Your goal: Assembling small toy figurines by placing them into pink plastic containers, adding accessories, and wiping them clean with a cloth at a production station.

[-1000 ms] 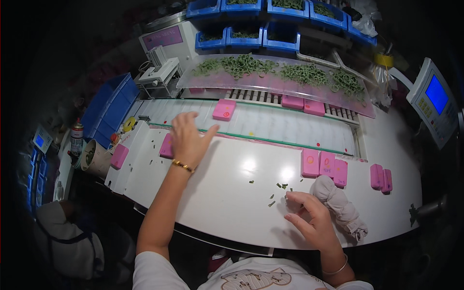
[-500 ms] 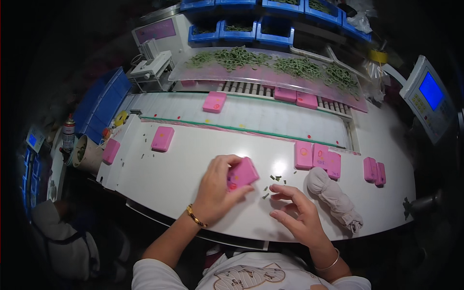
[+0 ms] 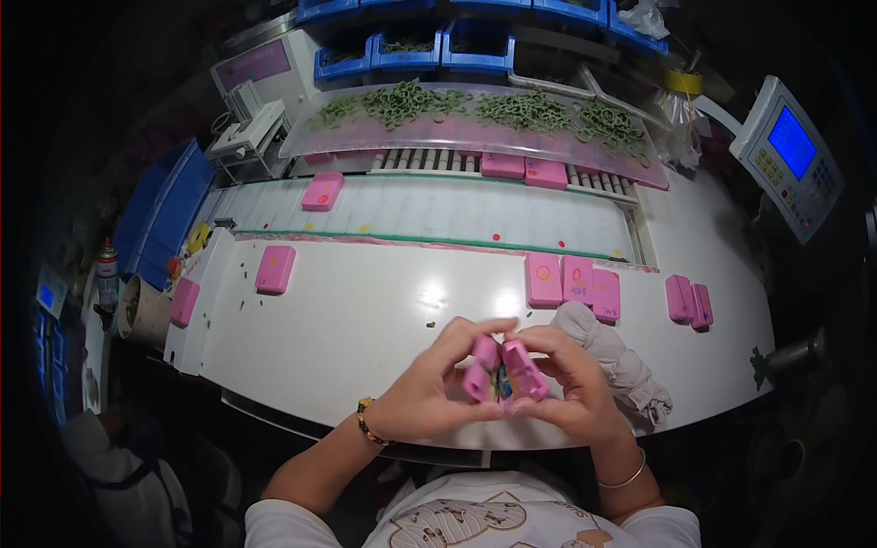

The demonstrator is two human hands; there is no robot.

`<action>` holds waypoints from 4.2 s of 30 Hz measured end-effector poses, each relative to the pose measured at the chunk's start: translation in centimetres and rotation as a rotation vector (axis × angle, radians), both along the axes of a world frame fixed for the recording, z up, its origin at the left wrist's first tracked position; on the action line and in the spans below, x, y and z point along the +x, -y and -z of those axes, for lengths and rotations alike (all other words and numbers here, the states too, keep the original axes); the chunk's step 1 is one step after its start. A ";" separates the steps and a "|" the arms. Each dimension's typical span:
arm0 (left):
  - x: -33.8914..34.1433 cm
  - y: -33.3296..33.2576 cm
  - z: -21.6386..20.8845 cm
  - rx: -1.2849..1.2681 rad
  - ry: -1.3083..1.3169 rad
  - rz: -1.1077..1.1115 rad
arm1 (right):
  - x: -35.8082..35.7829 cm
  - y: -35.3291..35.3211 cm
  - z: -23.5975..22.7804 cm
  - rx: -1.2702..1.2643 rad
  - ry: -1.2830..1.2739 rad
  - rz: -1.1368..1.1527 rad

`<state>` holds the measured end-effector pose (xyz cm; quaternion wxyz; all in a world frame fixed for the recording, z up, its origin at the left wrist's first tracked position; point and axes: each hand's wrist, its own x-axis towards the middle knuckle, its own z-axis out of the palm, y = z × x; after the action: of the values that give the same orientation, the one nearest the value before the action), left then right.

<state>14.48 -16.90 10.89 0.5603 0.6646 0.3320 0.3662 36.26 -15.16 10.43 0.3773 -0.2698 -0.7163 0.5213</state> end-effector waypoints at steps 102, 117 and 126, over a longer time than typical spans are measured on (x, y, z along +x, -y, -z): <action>0.8 -4.5 0.9 -0.553 0.390 -0.329 | -4.9 1.9 -0.1 0.593 0.266 0.200; 3.2 -3.6 1.9 -0.950 0.874 -0.080 | -2.7 3.2 0.0 1.033 0.541 0.301; 2.3 -2.8 2.3 -0.708 0.535 -0.258 | 4.8 1.0 -1.6 0.838 0.818 0.491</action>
<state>16.83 -14.07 8.63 0.7687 0.2679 0.3603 0.4556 41.07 -16.19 12.06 0.2552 -0.4328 -0.8632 -0.0504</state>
